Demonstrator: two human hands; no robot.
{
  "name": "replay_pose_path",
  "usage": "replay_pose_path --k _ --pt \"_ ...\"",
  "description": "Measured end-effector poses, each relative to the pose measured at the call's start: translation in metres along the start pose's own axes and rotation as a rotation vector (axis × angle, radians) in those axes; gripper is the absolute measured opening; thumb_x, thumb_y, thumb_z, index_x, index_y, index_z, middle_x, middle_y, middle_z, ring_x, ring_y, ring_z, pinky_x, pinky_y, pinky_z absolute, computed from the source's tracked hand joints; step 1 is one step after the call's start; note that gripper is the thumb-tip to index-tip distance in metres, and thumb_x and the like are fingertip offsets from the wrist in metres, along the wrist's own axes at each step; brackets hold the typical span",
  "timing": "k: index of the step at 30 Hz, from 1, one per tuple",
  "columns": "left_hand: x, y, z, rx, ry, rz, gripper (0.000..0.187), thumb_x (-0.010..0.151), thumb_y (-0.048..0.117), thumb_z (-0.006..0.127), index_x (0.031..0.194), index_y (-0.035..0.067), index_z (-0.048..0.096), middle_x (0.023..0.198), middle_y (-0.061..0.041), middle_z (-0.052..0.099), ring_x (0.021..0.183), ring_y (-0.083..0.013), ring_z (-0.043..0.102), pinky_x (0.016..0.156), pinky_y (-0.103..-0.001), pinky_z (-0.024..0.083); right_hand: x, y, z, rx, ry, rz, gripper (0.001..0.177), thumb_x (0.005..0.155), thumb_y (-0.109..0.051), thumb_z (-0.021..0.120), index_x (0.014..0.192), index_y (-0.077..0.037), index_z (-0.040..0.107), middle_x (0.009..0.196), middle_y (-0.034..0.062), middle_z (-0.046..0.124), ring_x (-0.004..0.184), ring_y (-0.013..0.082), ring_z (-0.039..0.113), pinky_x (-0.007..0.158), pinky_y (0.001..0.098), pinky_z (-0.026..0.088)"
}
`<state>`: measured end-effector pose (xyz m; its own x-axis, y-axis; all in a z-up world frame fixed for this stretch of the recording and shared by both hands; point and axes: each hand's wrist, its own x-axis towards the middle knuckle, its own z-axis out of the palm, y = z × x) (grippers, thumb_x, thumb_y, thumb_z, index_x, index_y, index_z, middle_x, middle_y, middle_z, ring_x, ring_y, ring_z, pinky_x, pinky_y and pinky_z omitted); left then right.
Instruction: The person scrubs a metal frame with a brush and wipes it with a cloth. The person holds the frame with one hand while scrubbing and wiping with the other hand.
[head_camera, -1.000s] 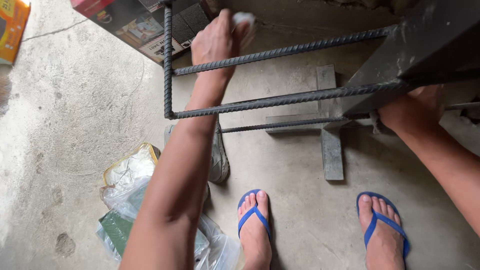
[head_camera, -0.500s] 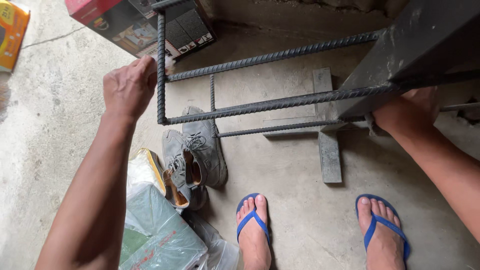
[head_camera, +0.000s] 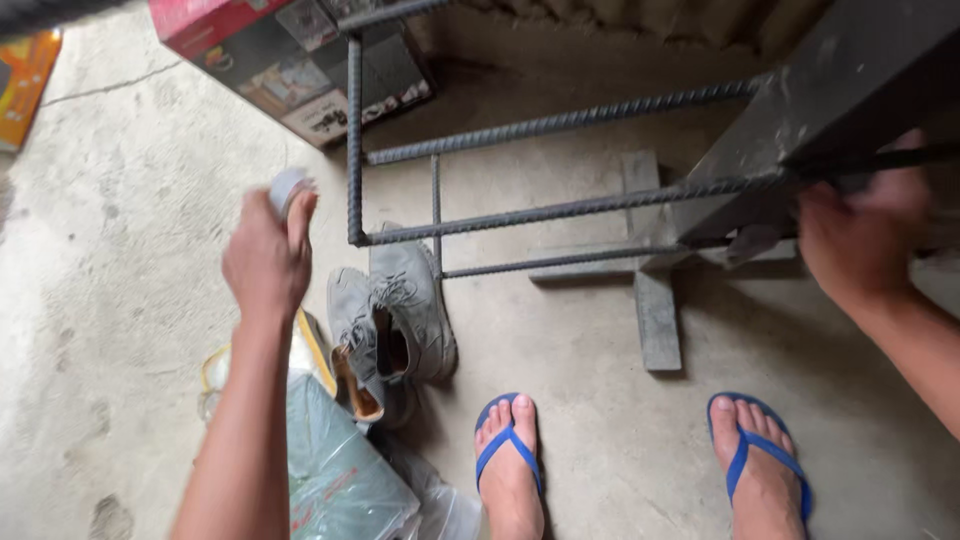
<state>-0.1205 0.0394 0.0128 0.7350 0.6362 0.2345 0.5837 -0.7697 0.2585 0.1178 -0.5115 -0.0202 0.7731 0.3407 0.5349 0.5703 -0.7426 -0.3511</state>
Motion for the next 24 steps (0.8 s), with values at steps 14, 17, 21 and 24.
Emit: replay_pose_path --k 14,17,21,24 --pt "-0.165 0.153 -0.038 -1.285 -0.172 0.229 0.090 0.080 0.051 0.077 0.150 0.005 0.045 0.141 -0.018 0.050 0.128 -0.0329 0.052 0.110 -0.042 0.044 -0.030 -0.282 -0.035 0.730 -0.933 0.224 0.055 0.101 -0.044 0.043 0.141 -0.006 0.052 0.119 0.0081 0.069 0.109 0.0151 0.065 0.090 0.0284 0.053" --pt "-0.161 0.132 -0.028 -1.223 -0.149 0.154 0.080 0.080 0.045 0.083 0.142 0.005 0.052 0.141 -0.019 0.049 0.133 -0.0325 0.054 0.113 -0.042 0.046 -0.002 -0.314 0.001 1.396 -1.128 0.893 0.088 0.090 -0.069 0.022 0.140 -0.002 0.053 0.120 0.0105 0.072 0.110 0.0154 0.070 0.094 0.0283 0.057" --pt "-0.155 0.107 -0.021 -1.375 -0.039 0.012 0.056 0.102 0.035 0.070 0.144 0.002 0.050 0.153 -0.017 0.050 0.141 -0.0281 0.054 0.120 -0.039 0.043 0.020 -0.303 0.032 1.074 -0.872 0.743 0.049 0.102 -0.036 0.053 0.125 0.005 0.066 0.111 0.0151 0.073 0.099 0.0205 0.069 0.085 0.0335 0.056" --pt "-0.153 0.113 -0.012 -2.257 -0.517 -0.433 0.074 0.089 0.026 0.062 0.158 0.014 0.038 0.132 -0.011 0.059 0.116 -0.0203 0.058 0.103 -0.033 0.046 0.011 -0.301 0.051 0.912 -0.815 0.509 0.030 0.092 -0.011 0.065 0.119 0.000 0.066 0.109 0.0118 0.072 0.100 0.0163 0.071 0.086 0.0316 0.058"
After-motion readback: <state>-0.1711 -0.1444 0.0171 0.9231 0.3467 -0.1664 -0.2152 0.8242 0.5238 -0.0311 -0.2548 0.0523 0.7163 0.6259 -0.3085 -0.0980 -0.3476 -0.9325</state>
